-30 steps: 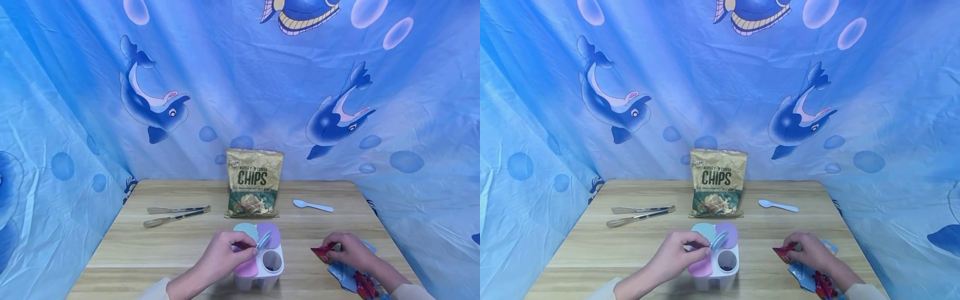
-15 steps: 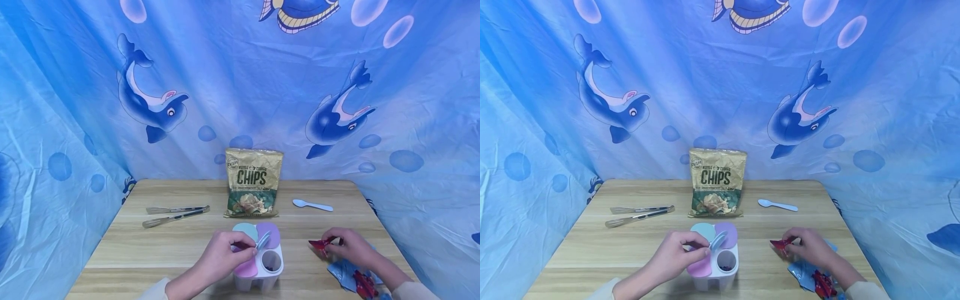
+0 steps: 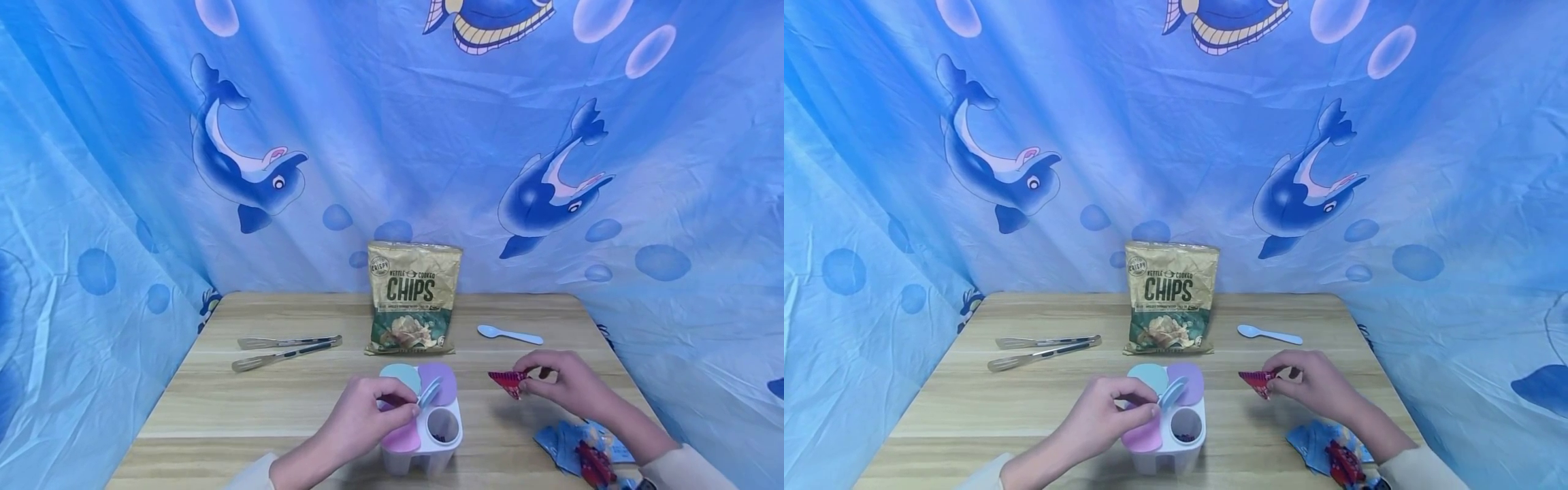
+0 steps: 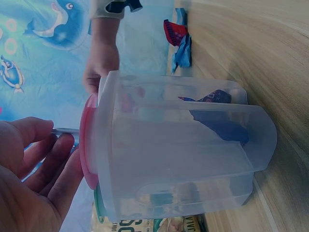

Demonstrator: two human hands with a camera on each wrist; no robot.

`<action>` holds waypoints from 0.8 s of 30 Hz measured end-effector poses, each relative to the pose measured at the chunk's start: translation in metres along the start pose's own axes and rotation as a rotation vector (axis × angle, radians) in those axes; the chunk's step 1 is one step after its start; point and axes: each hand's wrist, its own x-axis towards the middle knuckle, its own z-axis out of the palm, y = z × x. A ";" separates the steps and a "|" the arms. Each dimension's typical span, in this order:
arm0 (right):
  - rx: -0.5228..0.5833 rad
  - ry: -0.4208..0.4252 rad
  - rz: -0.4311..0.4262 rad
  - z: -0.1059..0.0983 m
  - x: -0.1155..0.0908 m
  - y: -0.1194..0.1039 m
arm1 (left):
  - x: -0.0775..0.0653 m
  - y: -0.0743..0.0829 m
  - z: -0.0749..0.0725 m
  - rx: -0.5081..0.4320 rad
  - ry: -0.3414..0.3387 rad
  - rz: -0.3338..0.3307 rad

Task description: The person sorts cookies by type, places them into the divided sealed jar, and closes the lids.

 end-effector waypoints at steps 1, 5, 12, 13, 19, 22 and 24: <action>0.003 0.010 -0.013 -0.001 0.002 -0.004 | 0.000 0.000 0.000 0.001 0.000 0.000; 0.016 0.056 -0.096 -0.003 0.008 -0.023 | 0.000 -0.001 0.000 0.008 0.003 0.004; 0.061 0.071 -0.188 -0.004 0.017 -0.053 | 0.000 -0.001 0.000 0.009 0.007 0.002; 0.070 0.072 -0.202 -0.004 0.019 -0.056 | 0.000 -0.001 0.000 0.009 0.008 0.001; 0.141 0.056 -0.289 -0.001 0.023 -0.069 | -0.001 0.000 0.000 0.011 0.009 0.004; 0.171 0.044 -0.315 0.001 0.025 -0.076 | -0.001 0.000 0.000 0.012 0.008 0.010; 0.190 0.039 -0.327 0.002 0.026 -0.081 | -0.001 0.000 0.000 0.013 0.007 0.010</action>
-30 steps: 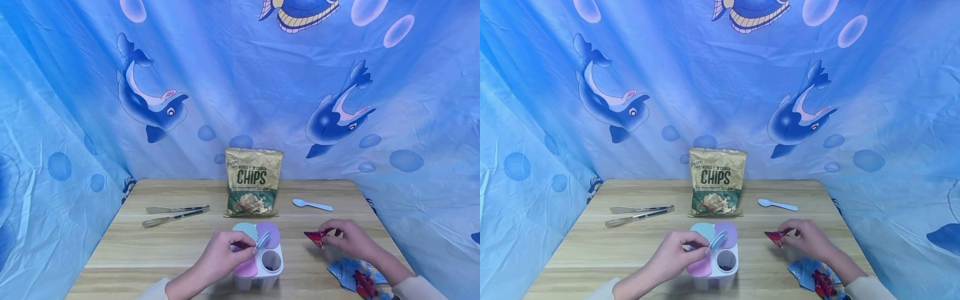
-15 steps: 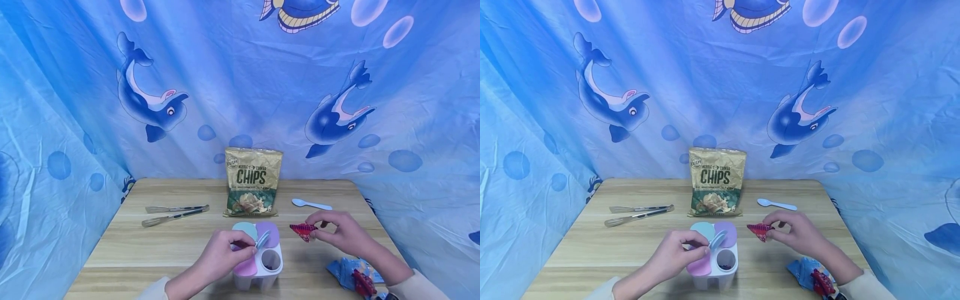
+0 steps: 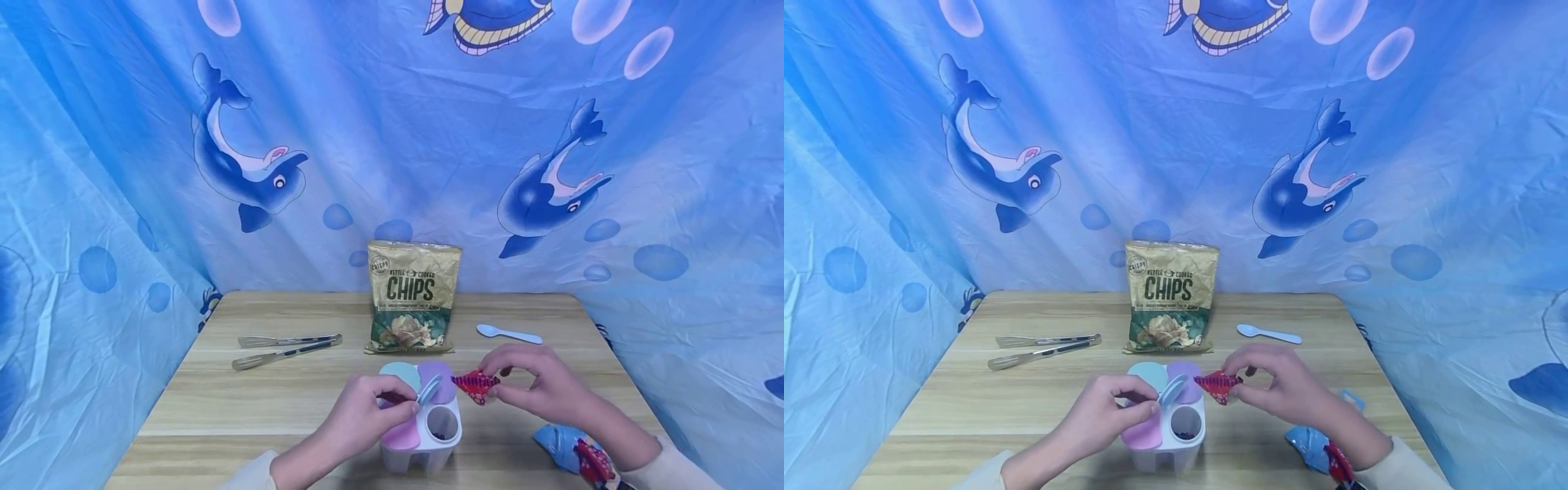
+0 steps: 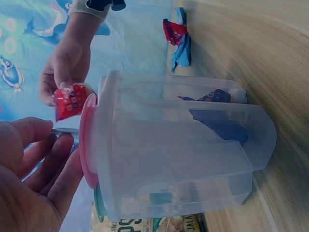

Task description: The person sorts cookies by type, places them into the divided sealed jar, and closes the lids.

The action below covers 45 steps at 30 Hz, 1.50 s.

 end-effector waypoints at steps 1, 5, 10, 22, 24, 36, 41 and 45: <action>0.013 -0.003 -0.002 0.001 0.002 -0.002 | 0.000 0.000 0.000 0.001 0.000 -0.001; 0.061 0.001 -0.067 0.008 0.007 -0.008 | 0.002 0.000 -0.001 0.009 -0.003 -0.007; 0.112 0.007 -0.163 0.021 0.010 -0.012 | 0.002 -0.001 -0.001 0.010 -0.003 -0.006; 0.172 -0.031 -0.126 0.042 0.012 -0.017 | 0.001 0.000 -0.002 0.005 -0.013 -0.012; 0.165 -0.039 -0.123 0.045 0.011 -0.016 | 0.001 -0.001 -0.002 0.005 -0.015 -0.013; 0.164 -0.070 -0.102 0.058 0.006 -0.007 | 0.002 -0.001 -0.002 0.000 -0.019 -0.012; 0.150 -0.071 -0.132 0.061 0.007 -0.003 | 0.001 -0.001 -0.001 0.002 -0.014 -0.013; 0.117 -0.061 -0.182 0.063 0.007 0.000 | 0.001 0.000 -0.001 0.004 -0.008 -0.009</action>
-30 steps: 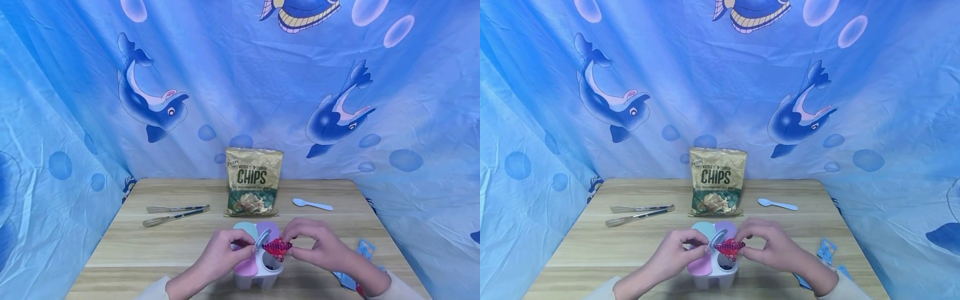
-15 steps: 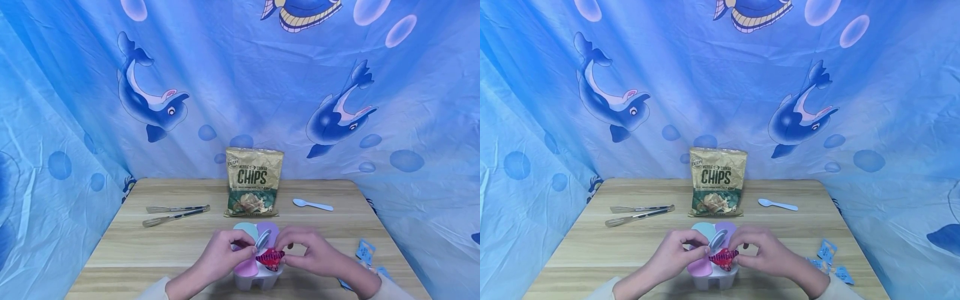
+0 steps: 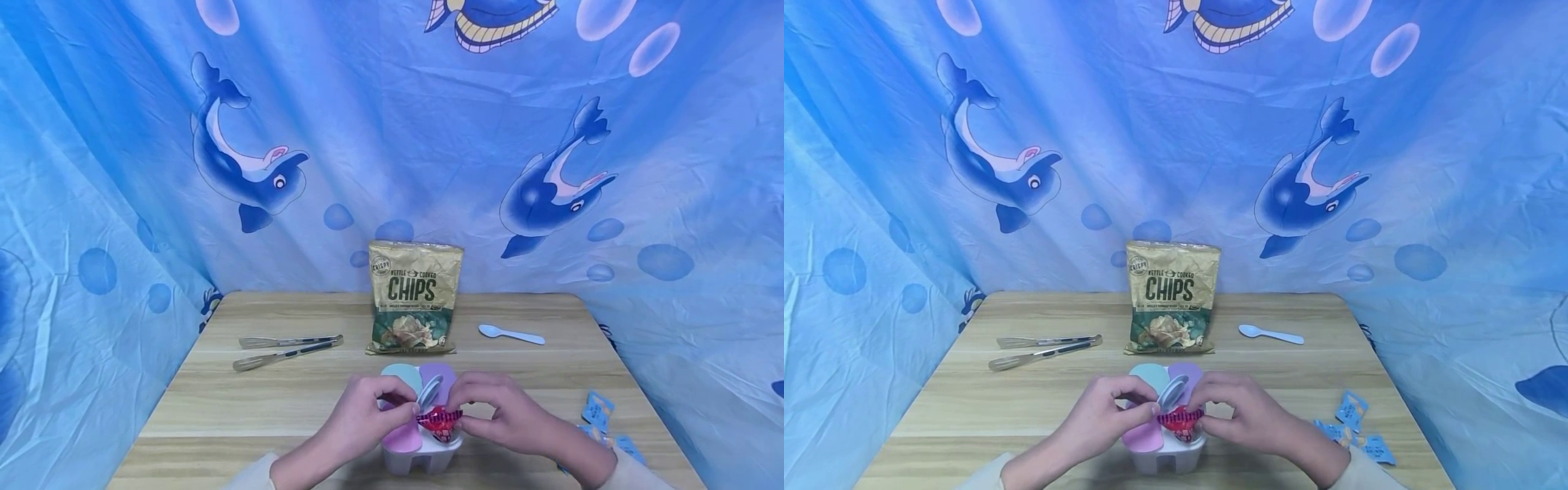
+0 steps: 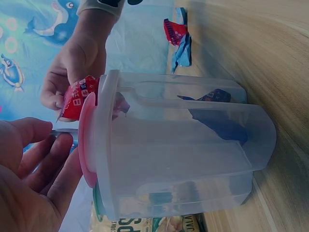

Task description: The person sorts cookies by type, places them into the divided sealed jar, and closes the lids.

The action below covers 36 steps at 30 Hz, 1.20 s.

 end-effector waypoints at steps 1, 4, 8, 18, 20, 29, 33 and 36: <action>-0.002 -0.001 -0.001 0.000 0.000 0.000 | 0.000 0.000 0.000 -0.002 0.001 0.001; -0.004 -0.005 0.012 0.000 0.000 0.000 | 0.000 0.001 0.000 -0.009 0.000 0.002; -0.003 -0.022 0.035 -0.001 -0.002 0.000 | 0.000 0.001 0.000 -0.011 -0.004 0.001; -0.047 -0.090 0.025 -0.005 0.001 -0.004 | -0.001 0.001 0.000 0.003 -0.004 -0.010; -0.053 -0.093 0.034 -0.006 0.003 -0.004 | 0.000 0.001 0.000 0.003 -0.005 -0.008; -0.118 -0.079 0.056 -0.004 0.009 -0.007 | 0.000 0.002 0.002 -0.001 -0.007 -0.002; -0.198 -0.083 0.071 -0.002 0.009 -0.009 | 0.000 0.002 0.002 0.002 -0.007 0.002; -0.249 -0.093 0.082 0.001 0.008 -0.010 | -0.001 0.002 0.002 0.000 -0.007 0.001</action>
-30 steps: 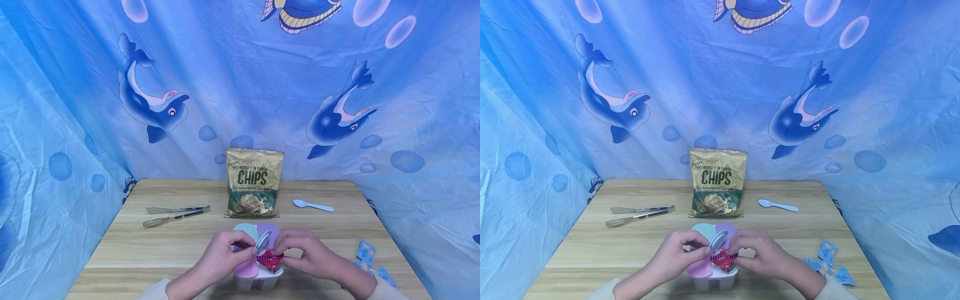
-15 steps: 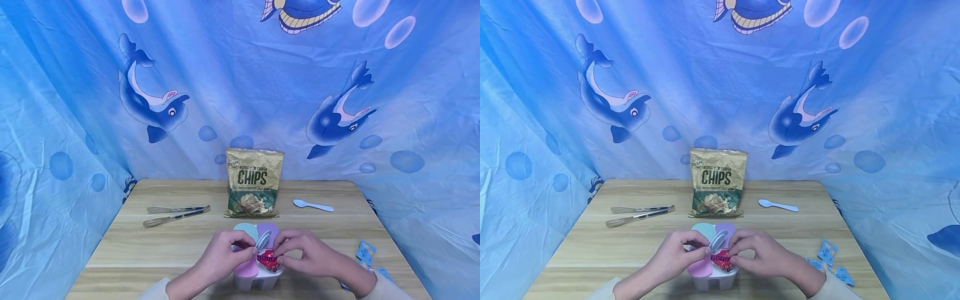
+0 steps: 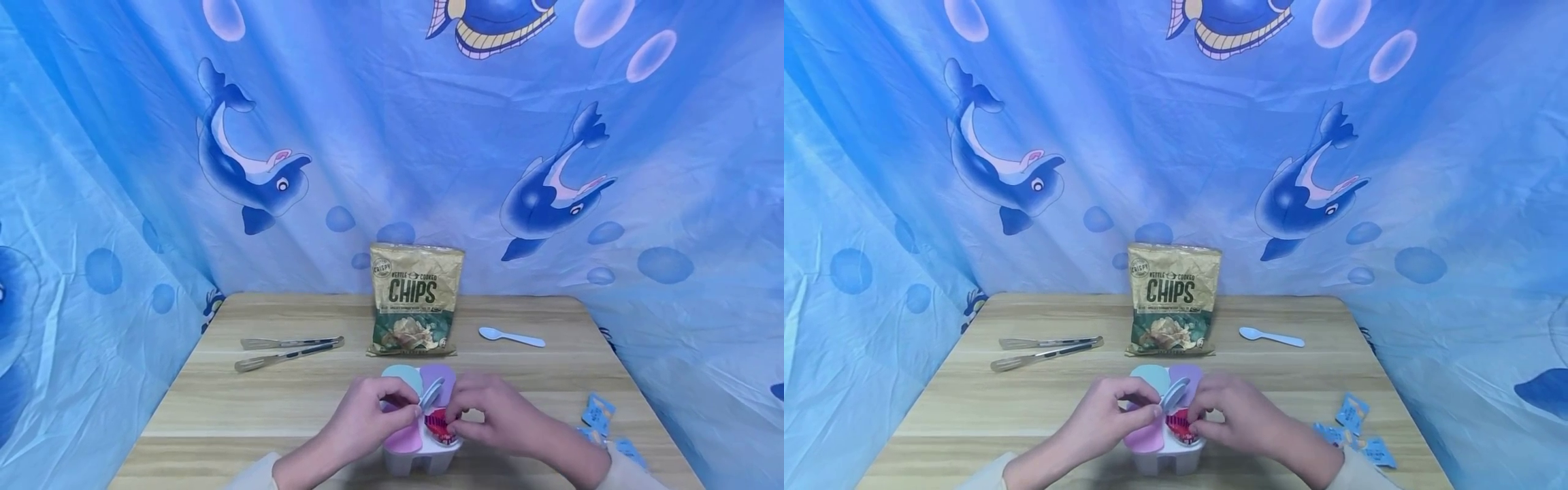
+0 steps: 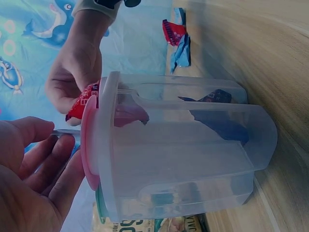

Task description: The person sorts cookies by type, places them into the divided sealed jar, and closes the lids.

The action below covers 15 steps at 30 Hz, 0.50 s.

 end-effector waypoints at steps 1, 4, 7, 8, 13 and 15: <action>-0.015 -0.003 0.002 0.001 0.000 0.000 | 0.000 0.000 0.000 -0.001 0.000 0.000; -0.057 -0.015 -0.004 0.003 -0.002 0.000 | -0.001 0.000 0.000 0.000 0.003 0.001; -0.065 -0.034 0.016 0.004 -0.005 0.000 | -0.001 0.000 0.000 0.000 0.000 -0.003; -0.053 -0.038 0.031 0.004 -0.005 0.000 | -0.002 0.001 0.001 -0.001 -0.002 -0.005; 0.068 -0.014 0.070 0.000 -0.005 -0.002 | -0.002 0.002 0.000 0.005 -0.009 -0.007; 0.104 -0.009 0.063 -0.002 -0.004 -0.003 | -0.002 0.002 0.000 0.011 -0.008 -0.006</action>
